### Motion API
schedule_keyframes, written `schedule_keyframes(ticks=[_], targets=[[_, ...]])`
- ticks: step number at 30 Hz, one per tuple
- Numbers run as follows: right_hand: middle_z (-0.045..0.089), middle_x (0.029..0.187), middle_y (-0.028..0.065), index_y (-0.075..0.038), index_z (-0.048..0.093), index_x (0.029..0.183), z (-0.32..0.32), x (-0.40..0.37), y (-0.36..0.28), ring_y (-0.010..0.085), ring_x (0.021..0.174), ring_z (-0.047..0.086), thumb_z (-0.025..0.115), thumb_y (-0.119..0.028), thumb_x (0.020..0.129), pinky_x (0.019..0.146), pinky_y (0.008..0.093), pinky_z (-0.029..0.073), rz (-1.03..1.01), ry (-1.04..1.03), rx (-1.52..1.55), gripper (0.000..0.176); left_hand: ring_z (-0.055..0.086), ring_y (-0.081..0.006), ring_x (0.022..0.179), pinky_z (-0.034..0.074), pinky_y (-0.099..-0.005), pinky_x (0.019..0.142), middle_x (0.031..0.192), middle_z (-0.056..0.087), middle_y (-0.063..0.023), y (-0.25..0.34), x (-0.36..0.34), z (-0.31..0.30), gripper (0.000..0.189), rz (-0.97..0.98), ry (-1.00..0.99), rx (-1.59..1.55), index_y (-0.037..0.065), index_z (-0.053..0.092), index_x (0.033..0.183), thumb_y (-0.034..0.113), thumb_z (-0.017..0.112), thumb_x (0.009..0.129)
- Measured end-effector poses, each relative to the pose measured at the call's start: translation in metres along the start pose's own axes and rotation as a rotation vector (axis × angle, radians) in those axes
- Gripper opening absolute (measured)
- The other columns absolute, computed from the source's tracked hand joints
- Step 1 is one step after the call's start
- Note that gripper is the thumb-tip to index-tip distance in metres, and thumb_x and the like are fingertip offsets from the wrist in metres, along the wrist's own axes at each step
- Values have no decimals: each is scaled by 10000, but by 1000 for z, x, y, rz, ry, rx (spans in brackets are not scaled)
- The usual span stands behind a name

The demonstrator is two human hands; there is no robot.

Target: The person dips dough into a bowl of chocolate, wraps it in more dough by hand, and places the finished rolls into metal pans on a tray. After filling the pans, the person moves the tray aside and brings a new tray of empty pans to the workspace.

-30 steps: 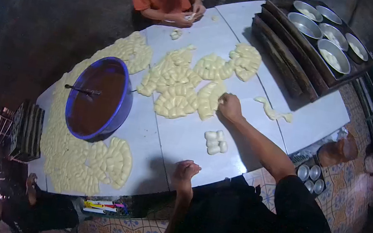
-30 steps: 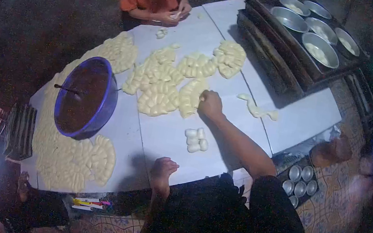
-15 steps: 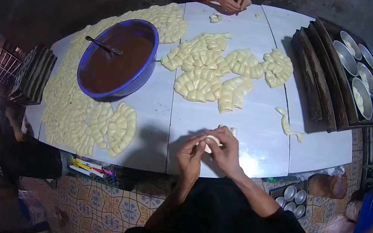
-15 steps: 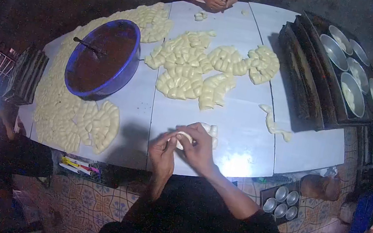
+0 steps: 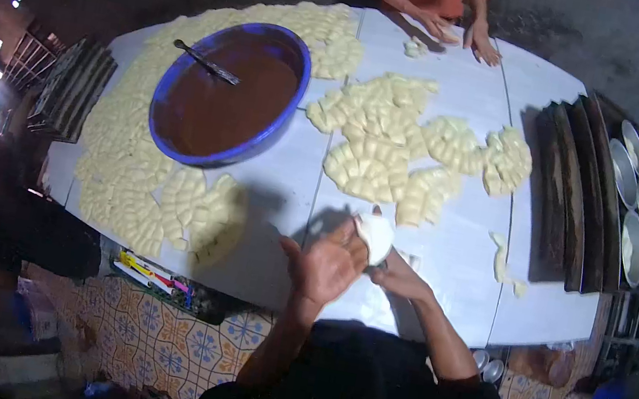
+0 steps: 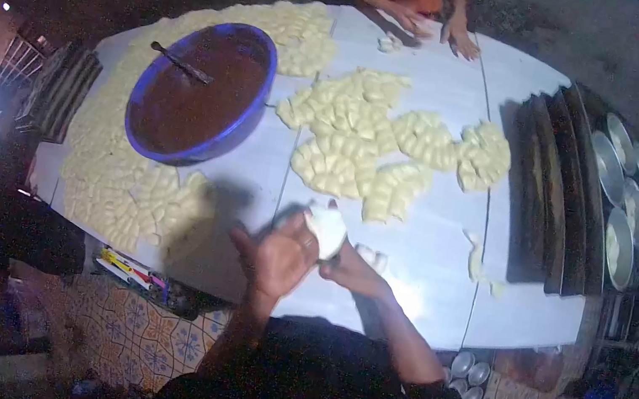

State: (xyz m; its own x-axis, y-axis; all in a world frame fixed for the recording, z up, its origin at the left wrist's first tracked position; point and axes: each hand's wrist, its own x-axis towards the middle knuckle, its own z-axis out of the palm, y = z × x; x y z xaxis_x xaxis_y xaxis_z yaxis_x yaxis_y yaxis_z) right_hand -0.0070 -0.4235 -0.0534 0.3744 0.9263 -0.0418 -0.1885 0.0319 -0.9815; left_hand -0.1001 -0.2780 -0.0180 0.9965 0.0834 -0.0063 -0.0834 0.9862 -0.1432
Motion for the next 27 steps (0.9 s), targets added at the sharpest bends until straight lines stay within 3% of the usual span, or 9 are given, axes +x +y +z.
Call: schedule_keyframes(ticks=[3, 6, 11, 13, 17, 19, 21, 22, 27], targets=[[103, 1527, 168, -160, -67, 1499, 1, 7, -7, 391, 1348, 259, 521, -769, 737, 1025, 508, 369, -119, 85, 25, 1139, 609, -271, 936, 528, -457, 790, 1167, 600, -155, 87, 62, 22, 560, 383, 183, 924, -4, 535, 1212, 454, 545, 889], [105, 1535, 164, -177, -48, 1504, 0, 10, 1, 335, 1336, 296, 626, -595, 798, 1004, 453, 396, -150, 143, 142, 1062, 611, -252, 942, 523, -431, 793, 1148, 609, -141, 190, 128, 43, 504, 716, 496, 1935, -3, 549, 1193, 412, 518, 910], [174, 1531, 140, -165, -11, 1511, -6, 14, 23, 253, 1243, 370, 593, -338, 906, 897, 364, 451, -145, 186, 204, 872, 616, -220, 951, 515, -388, 798, 1116, 623, -119, 263, 162, 43, 419, 71, 877, 2618, -3, 573, 1162, 341, 473, 944], [203, 1522, 140, -166, 2, 1511, -10, 19, 29, 243, 1225, 398, 576, -345, 920, 884, 353, 460, -195, 199, 211, 844, 618, -207, 955, 512, -371, 800, 1104, 629, -110, 250, 154, 50, 391, -58, 925, 2643, -3, 583, 1150, 313, 455, 957], [280, 1493, 145, -177, 17, 1512, -7, 28, 32, 236, 1163, 480, 525, -332, 955, 868, 330, 472, -149, 266, 302, 770, 621, -181, 962, 505, -336, 804, 1079, 641, -91, 199, 124, 66, 346, 105, 925, 2451, -2, 602, 1125, 256, 420, 985], [389, 1405, 137, -96, 118, 1483, -4, 45, 30, 223, 1118, 520, 501, -306, 969, 846, 326, 485, -45, 257, 573, 674, 619, -182, 962, 506, -331, 809, 1081, 637, -94, 167, 107, 44, 313, 363, 664, 1967, -4, 598, 1133, 220, 463, 960], [499, 1317, 128, -16, 219, 1455, 2, 54, 30, 210, 1074, 559, 478, -280, 984, 823, 322, 498, 64, 257, 842, 599, 617, -182, 962, 507, -326, 815, 1084, 634, -97, 122, 79, 24, 293, 337, 527, 1412, -6, 594, 1141, 185, 507, 936], [562, 1204, 94, 48, 433, 1323, 5, 57, 40, 170, 1027, 565, 538, -245, 960, 794, 296, 503, 87, 236, 1028, 478, 616, -182, 962, 507, -323, 818, 1085, 633, -99, 96, 63, 12, 288, 295, 518, 1204, -7, 592, 1145, 167, 528, 924], [554, 1129, 71, 10, 595, 1180, 16, 35, 43, 110, 921, 535, 616, -110, 899, 761, 235, 461, 189, 605, 434, 307, 611, -184, 961, 509, -310, 833, 1092, 625, -107, 20, 7, -58, 320, 282, 600, 1035, -11, 582, 1166, 77, 637, 863]])
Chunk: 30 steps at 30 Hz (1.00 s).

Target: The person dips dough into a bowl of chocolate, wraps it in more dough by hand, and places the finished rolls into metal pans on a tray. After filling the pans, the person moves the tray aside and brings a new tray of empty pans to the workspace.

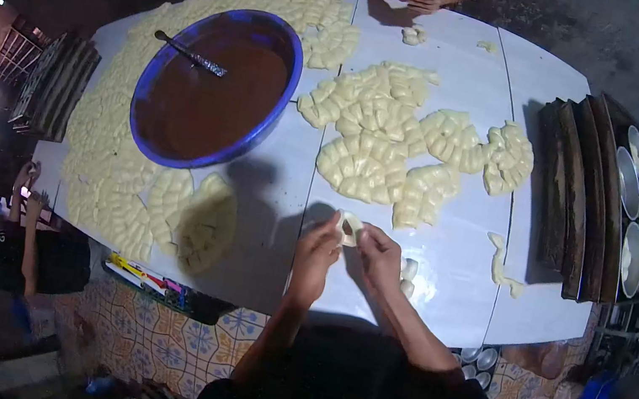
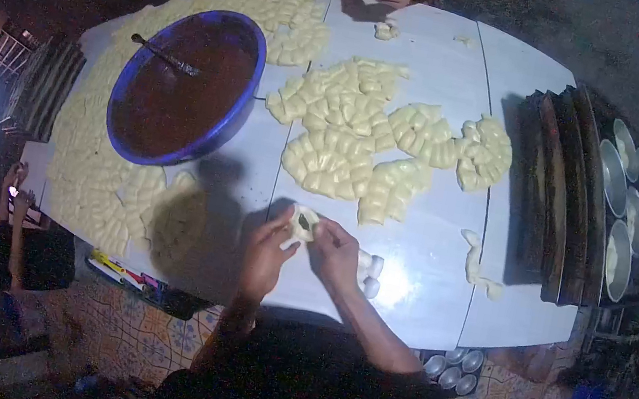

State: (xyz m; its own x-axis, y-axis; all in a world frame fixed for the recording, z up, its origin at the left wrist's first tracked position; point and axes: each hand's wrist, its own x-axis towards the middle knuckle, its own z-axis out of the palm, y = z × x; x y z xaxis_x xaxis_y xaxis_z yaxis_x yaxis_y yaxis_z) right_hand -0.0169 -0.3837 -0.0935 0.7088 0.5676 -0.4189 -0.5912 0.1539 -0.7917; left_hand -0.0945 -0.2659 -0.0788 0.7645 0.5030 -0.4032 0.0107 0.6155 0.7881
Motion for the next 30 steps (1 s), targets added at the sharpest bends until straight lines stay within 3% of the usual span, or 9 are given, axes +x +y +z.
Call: schedule_keyframes(ticks=[3, 6, 9, 12, 16, 21, 25, 29, 30], targets=[[513, 1143, 82, -34, 579, 1235, 6, -30, -8, 158, 960, 496, 646, -16, 837, 742, 279, 431, -678, 21, -859, 404, 619, -198, 958, 514, -286, 831, 1105, 623, -141, 21, -34, 21, 384, 166, -131, 592, -29, 545, 1224, 45, 626, 857], [508, 1121, 116, -13, 604, 1175, -15, -44, -22, 223, 985, 515, 614, 4, 839, 820, 312, 436, -826, -133, -978, 336, 629, -230, 957, 559, -326, 809, 1067, 621, -144, -7, -31, 12, 347, 354, -203, 745, -42, 546, 1205, 139, 578, 912], [535, 1127, 93, 0, 636, 1046, -18, -49, -19, 196, 922, 570, 619, -17, 833, 786, 312, 483, -663, 28, -283, 214, 654, -215, 934, 581, -313, 815, 1013, 653, -144, 7, -52, 28, 193, -14, -275, 287, -65, 635, 1042, -2, 633, 860], [533, 1158, 134, 20, 649, 1009, -23, -67, -37, 187, 1035, 536, 642, -81, 859, 871, 294, 452, -610, -140, -458, 182, 651, -216, 931, 576, -315, 827, 1007, 647, -128, -5, -59, 27, 196, 108, -297, 298, -66, 630, 1050, 38, 619, 884], [622, 863, 102, 19, 674, 956, -21, -89, -37, 154, 804, 580, 632, -78, 867, 705, 285, 460, -543, -81, -709, 138, 635, -163, 851, 593, -299, 731, 965, 611, -83, -17, -64, 23, 170, -63, -162, 301, -13, 585, 1035, 55, 627, 885], [537, 902, 53, -84, 343, 1407, -16, -92, -26, 129, 786, 518, 579, -168, 913, 641, 281, 445, -370, 10, -624, 554, 595, -198, 934, 533, -299, 818, 977, 548, -116, -28, -78, 19, 635, 378, -328, 600, 63, 228, 1298, -122, 585, 807], [565, 1157, 111, -85, 276, 1439, -55, -65, -30, 215, 933, 583, 532, -97, 899, 698, 321, 541, 514, -615, -250, 598, 556, -252, 1052, 504, -362, 904, 1106, 456, -180, -29, -87, 4, 706, 389, -507, 344, 84, 213, 1317, -124, 580, 751], [632, 979, 123, -129, 253, 1464, -35, -53, -54, 257, 894, 614, 603, -7, 762, 758, 353, 514, -287, -653, -934, 795, 490, -263, 1109, 339, -425, 1036, 1213, 419, -163, -32, -84, -5, 652, 575, -304, 248, 42, 263, 1278, -28, 638, 749], [627, 946, 140, -142, 234, 1471, -22, -51, -67, 256, 873, 614, 609, 16, 742, 784, 391, 493, -227, -589, -1099, 835, 485, -250, 1123, 363, -416, 1011, 1205, 424, -150, -33, -79, -7, 607, 529, -236, 318, 42, 281, 1275, -25, 616, 773]])
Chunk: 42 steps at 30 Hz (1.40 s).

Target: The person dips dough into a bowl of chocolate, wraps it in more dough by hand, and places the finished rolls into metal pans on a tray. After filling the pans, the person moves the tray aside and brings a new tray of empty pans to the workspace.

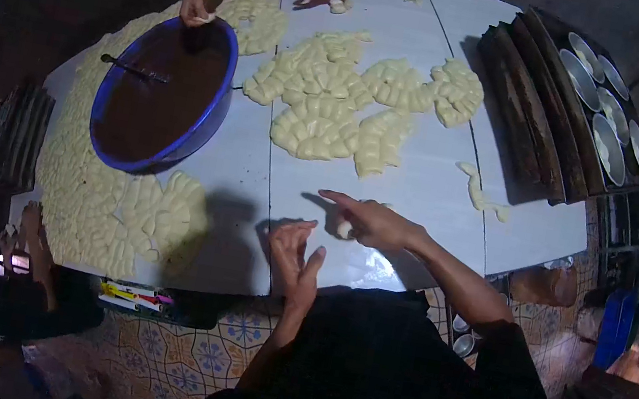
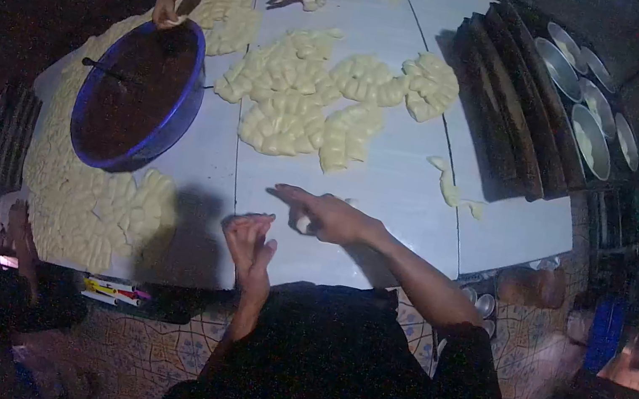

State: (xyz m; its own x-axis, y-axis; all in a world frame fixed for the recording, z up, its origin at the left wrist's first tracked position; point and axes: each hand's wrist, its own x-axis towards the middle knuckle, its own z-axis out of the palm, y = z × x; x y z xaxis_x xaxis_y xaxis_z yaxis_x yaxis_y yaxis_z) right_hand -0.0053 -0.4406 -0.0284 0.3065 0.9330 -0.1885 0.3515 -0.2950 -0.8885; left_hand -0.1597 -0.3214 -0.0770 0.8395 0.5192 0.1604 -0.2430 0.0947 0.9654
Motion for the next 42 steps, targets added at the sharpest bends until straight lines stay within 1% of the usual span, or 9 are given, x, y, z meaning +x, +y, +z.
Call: schedule_keyframes(ticks=[6, 15, 20, 22, 24, 28, 29, 32, 42], targets=[[615, 970, 160, -92, 316, 1424, 6, 17, 52, 328, 871, 613, 693, -57, 679, 774, 431, 481, -125, -4, -261, 836, 548, -207, 1035, 424, -324, 909, 1118, 564, -153, -37, 34, -2, 402, -505, 41, 123, 1, 346, 1241, -13, 529, 883], [354, 1396, 194, -254, 456, 1353, 35, -43, 89, 392, 1253, 367, 634, -553, 775, 980, 512, 352, -72, 291, -860, 674, 580, -233, 976, 444, -318, 841, 1055, 569, -221, -73, 35, 27, 452, -443, -73, 207, -96, 360, 1254, 93, 562, 896], [569, 1087, 137, -103, 595, 1128, 40, -14, 115, 341, 981, 537, 651, -287, 815, 818, 416, 480, -126, 599, -411, 367, 553, -197, 952, 445, -341, 856, 1083, 536, -120, -84, 52, 22, 499, -551, -118, -61, 175, 307, 1351, 282, 536, 921], [633, 1114, 88, -76, 591, 1200, 25, -17, 124, 221, 1008, 600, 628, -305, 878, 898, 361, 460, -51, 587, 298, 397, 566, -250, 967, 483, -344, 827, 1090, 557, -185, -50, 69, 42, 468, -642, -64, -185, 125, 325, 1336, 344, 466, 947], [594, 1211, 76, -51, 556, 1259, -10, -58, 98, 170, 1107, 540, 617, -264, 896, 953, 333, 424, 67, 451, 1002, 425, 576, -263, 930, 499, -358, 800, 1067, 567, -228, -31, 61, 76, 483, -345, -2, -127, 69, 354, 1312, 339, 481, 933], [500, 1337, 109, -46, 494, 1328, -111, -191, 35, 200, 1242, 442, 663, -263, 876, 1055, 338, 322, -197, 598, 524, 529, 623, -211, 768, 526, -298, 685, 935, 636, -138, -106, 58, 112, 360, -48, 38, 36, -29, 476, 1188, 174, 543, 899], [490, 1359, 119, -48, 492, 1329, -143, -218, 31, 220, 1274, 434, 680, -238, 860, 1063, 360, 327, -279, 703, 235, 540, 625, -178, 701, 526, -272, 630, 875, 651, -101, -140, 67, 117, 260, 363, -255, 82, -37, 560, 1071, 135, 572, 876], [509, 1350, 126, -67, 523, 1304, -243, -282, 0, 244, 1272, 457, 718, -254, 799, 1065, 384, 348, -278, 956, -103, 572, 601, -226, 900, 476, -350, 767, 972, 635, -98, -136, 18, 205, 129, -39, -311, 214, 22, 622, 927, 50, 606, 802], [549, 1259, 232, -17, 511, 1313, -451, -264, 88, 322, 1145, 544, 611, -734, 702, 988, 373, 396, 364, 746, -46, 947, 591, -315, 964, 445, -388, 884, 1012, 623, -147, -82, 8, 309, 230, 217, -397, 562, 22, 593, 1040, 38, 606, 811]])
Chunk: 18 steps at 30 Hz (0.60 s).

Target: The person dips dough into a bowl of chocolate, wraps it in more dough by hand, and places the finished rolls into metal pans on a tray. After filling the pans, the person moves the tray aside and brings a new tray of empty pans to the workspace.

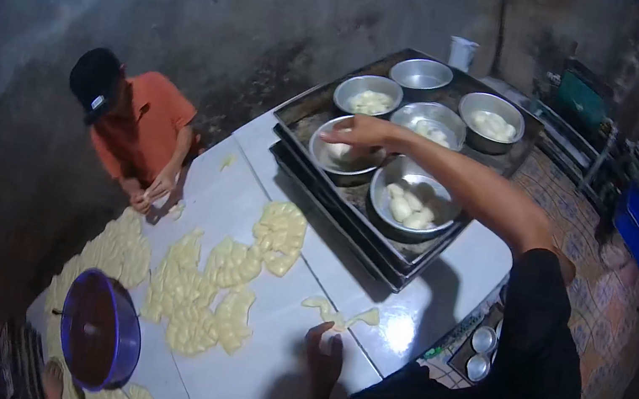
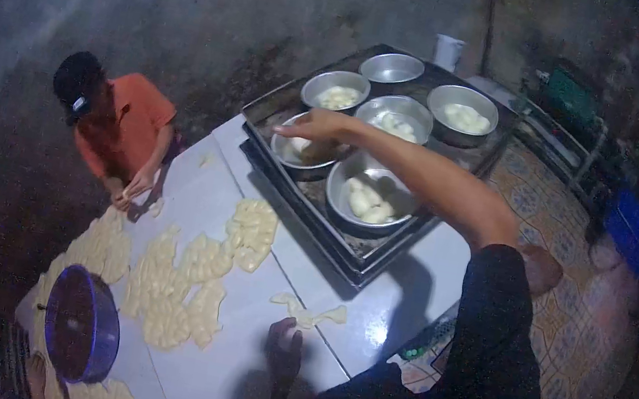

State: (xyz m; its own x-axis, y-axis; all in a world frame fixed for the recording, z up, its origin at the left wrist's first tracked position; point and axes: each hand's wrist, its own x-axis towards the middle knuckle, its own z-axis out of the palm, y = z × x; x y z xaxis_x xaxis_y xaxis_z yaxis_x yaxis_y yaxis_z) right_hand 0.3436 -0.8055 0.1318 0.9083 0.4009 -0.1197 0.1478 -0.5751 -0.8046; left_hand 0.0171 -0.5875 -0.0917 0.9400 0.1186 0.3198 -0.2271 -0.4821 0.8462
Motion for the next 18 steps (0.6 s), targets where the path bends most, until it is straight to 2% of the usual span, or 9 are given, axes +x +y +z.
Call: schedule_keyframes(ticks=[4, 6, 8, 10, 12, 14, 15, 17, 18], targets=[[586, 1213, 202, -16, 532, 1287, -12, 25, 30, 294, 1070, 589, 621, -570, 795, 945, 378, 428, -52, 217, -2, 746, 595, -324, 950, 455, -400, 869, 1010, 634, -169, -3, -24, -24, 222, -330, 96, 41, -8, 617, 1031, 96, 593, 837], [634, 1131, 172, -29, 552, 1265, -23, 17, 35, 311, 1097, 581, 623, -421, 842, 980, 433, 418, -326, 489, -367, 582, 598, -331, 970, 457, -417, 882, 1005, 637, -182, -23, -34, -27, 209, -329, 117, 120, -25, 632, 978, 132, 572, 855], [649, 1065, 158, -54, 569, 1246, -27, -49, -12, 260, 1011, 625, 667, -335, 801, 910, 417, 473, -501, 647, -433, 536, 600, -333, 971, 458, -425, 888, 1000, 638, -185, -69, -54, -25, 206, -30, 78, 346, -27, 637, 955, 138, 565, 856], [649, 1027, 144, -73, 608, 1198, -11, -123, -48, 200, 932, 648, 666, -235, 796, 812, 364, 512, -587, 494, 7, 437, 589, -355, 977, 450, -442, 885, 995, 635, -191, -51, -48, -18, 213, -110, 152, 205, -30, 627, 963, 144, 557, 862], [643, 1020, 121, -77, 618, 1187, 10, -197, -58, 157, 839, 648, 674, -193, 802, 724, 324, 520, -664, 88, -10, 407, 566, -364, 995, 445, -425, 889, 1014, 615, -196, -23, -26, -17, 206, -147, 15, 269, -19, 609, 1009, 92, 547, 847], [648, 968, 123, -52, 635, 982, 69, -231, -31, 226, 777, 629, 709, -181, 809, 694, 342, 497, -782, -357, 287, 228, 565, -378, 988, 450, -437, 876, 1045, 601, -201, -22, -14, -7, 231, -298, -43, 81, -19, 601, 1043, 70, 564, 833], [643, 961, 140, -31, 622, 872, 100, -243, -10, 266, 773, 618, 715, -157, 810, 691, 345, 484, -783, -561, 292, 169, 538, -387, 1083, 422, -437, 939, 1131, 589, -194, -31, -14, -7, 318, -139, -96, 175, 8, 580, 1134, 72, 588, 823], [612, 1043, 185, -8, 629, 967, 160, -255, 17, 299, 857, 600, 643, -172, 846, 747, 392, 479, -310, -533, 186, 205, 468, -382, 1192, 364, -467, 1000, 1230, 548, -177, -40, -7, 2, 372, -17, -155, 264, 31, 548, 1198, 84, 589, 831], [570, 1153, 213, -7, 607, 1119, 207, -251, 66, 321, 997, 576, 597, -152, 842, 847, 410, 468, -410, -264, -66, 313, 433, -380, 1246, 334, -483, 1030, 1279, 527, -168, -41, -1, 5, 401, 47, -180, 311, 43, 532, 1229, 90, 589, 835]])
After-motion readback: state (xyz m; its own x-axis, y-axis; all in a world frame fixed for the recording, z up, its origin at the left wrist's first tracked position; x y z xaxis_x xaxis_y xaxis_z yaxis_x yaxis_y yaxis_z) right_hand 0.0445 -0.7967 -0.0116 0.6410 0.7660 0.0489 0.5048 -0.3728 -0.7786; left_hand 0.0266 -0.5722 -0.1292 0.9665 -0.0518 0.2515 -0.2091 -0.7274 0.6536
